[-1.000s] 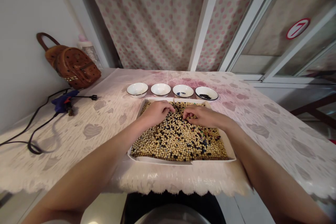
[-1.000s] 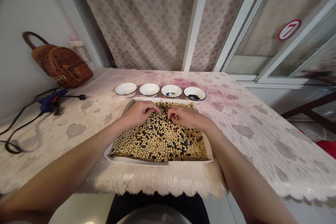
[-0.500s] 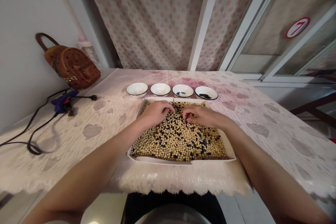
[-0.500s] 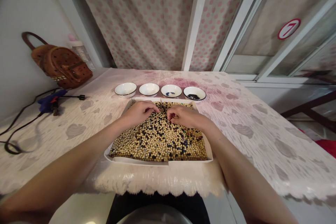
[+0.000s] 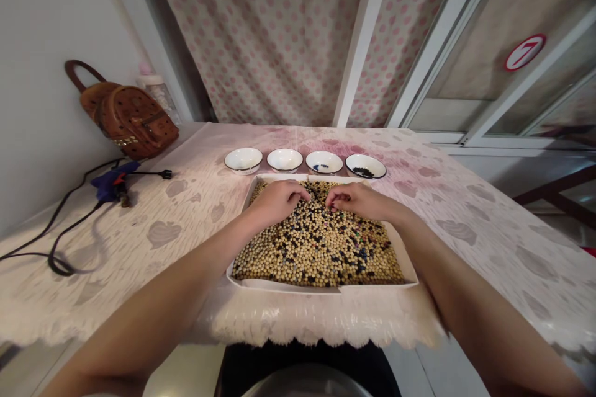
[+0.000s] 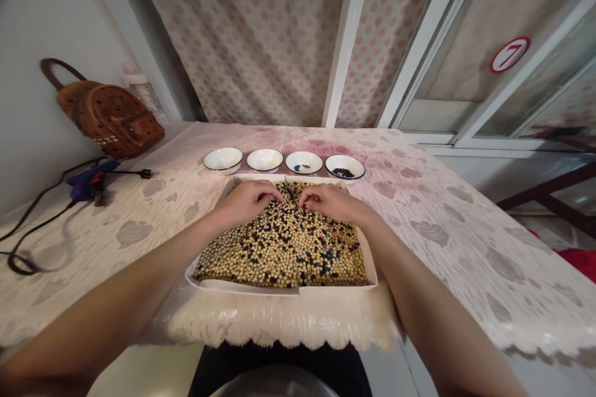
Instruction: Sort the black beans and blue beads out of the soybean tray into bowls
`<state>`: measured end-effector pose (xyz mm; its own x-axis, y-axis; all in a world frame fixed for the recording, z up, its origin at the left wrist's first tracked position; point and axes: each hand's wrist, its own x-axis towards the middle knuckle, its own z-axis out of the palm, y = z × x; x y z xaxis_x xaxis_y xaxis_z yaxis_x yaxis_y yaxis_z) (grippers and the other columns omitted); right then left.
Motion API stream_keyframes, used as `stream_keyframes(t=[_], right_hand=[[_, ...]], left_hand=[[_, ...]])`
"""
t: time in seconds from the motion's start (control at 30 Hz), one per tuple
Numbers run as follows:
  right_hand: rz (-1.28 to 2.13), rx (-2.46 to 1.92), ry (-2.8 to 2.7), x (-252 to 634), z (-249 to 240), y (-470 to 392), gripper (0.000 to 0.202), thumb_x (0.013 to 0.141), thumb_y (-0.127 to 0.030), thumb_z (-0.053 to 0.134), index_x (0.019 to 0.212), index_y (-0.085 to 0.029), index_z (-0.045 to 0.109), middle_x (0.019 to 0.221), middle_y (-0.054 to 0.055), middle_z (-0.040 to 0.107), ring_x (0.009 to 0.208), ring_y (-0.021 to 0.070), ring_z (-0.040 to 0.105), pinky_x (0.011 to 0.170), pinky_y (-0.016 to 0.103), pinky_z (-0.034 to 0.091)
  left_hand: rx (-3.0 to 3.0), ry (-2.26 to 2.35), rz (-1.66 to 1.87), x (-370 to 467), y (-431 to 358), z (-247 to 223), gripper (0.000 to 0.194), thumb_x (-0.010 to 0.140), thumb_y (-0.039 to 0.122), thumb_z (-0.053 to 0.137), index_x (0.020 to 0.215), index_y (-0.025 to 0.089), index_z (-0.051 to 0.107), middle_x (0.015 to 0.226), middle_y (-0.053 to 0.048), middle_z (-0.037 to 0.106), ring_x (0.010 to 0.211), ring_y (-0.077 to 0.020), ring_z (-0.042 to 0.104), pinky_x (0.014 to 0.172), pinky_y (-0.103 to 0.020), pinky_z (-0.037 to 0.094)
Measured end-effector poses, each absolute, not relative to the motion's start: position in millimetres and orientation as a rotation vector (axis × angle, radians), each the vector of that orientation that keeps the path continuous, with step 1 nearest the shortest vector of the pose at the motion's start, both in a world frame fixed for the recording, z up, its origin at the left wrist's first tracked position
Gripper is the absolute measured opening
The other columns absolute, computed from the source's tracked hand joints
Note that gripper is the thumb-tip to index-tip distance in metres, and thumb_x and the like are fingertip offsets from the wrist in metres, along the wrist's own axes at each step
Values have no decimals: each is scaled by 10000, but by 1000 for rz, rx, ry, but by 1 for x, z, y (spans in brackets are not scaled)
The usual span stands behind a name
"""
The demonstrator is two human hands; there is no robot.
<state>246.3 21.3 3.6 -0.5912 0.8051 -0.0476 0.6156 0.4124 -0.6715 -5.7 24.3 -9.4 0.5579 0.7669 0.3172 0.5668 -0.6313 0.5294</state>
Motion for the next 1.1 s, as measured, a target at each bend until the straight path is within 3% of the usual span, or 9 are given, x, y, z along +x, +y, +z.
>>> stream_keyframes(t=[0.2, 0.53, 0.7, 0.9, 1.1], right_hand=[[1237, -1131, -2175, 253, 4, 28, 176, 891, -312, 571, 953, -173, 659, 860, 59, 715, 792, 154, 637, 757, 329, 501], [1358, -1102, -1963, 255, 10, 25, 233, 848, -376, 612, 955, -175, 664, 884, 58, 696, 815, 158, 609, 826, 353, 482], [1244, -1179, -2078, 257, 6, 29, 223, 850, -345, 569, 953, -171, 662, 883, 65, 699, 816, 168, 623, 804, 353, 492], [768, -1368, -2397, 263, 11, 24, 152, 823, -222, 530, 872, -198, 671, 888, 54, 705, 769, 175, 624, 715, 325, 476], [847, -1586, -2366, 276, 16, 17, 109, 820, -230, 496, 812, -199, 600, 730, 36, 656, 564, 146, 607, 536, 283, 439]], left_hand=[[2431, 1082, 746, -5, 23, -8, 307, 893, 84, 485, 937, 233, 750, 1007, -2, 762, 910, -170, 688, 857, -308, 514], [2419, 1069, 745, -5, 22, -7, 320, 890, 75, 483, 944, 232, 756, 1018, -5, 762, 921, -174, 688, 868, -313, 512], [2422, 1069, 744, -5, 23, -9, 326, 888, 81, 479, 956, 237, 756, 1017, 3, 762, 918, -169, 688, 850, -300, 510], [2427, 1076, 744, -5, 23, -8, 327, 888, 80, 476, 935, 243, 755, 1018, 4, 761, 922, -166, 687, 863, -305, 511], [2424, 1076, 747, -6, 24, -10, 313, 894, 91, 483, 940, 240, 754, 1017, 0, 760, 921, -169, 687, 863, -311, 516]])
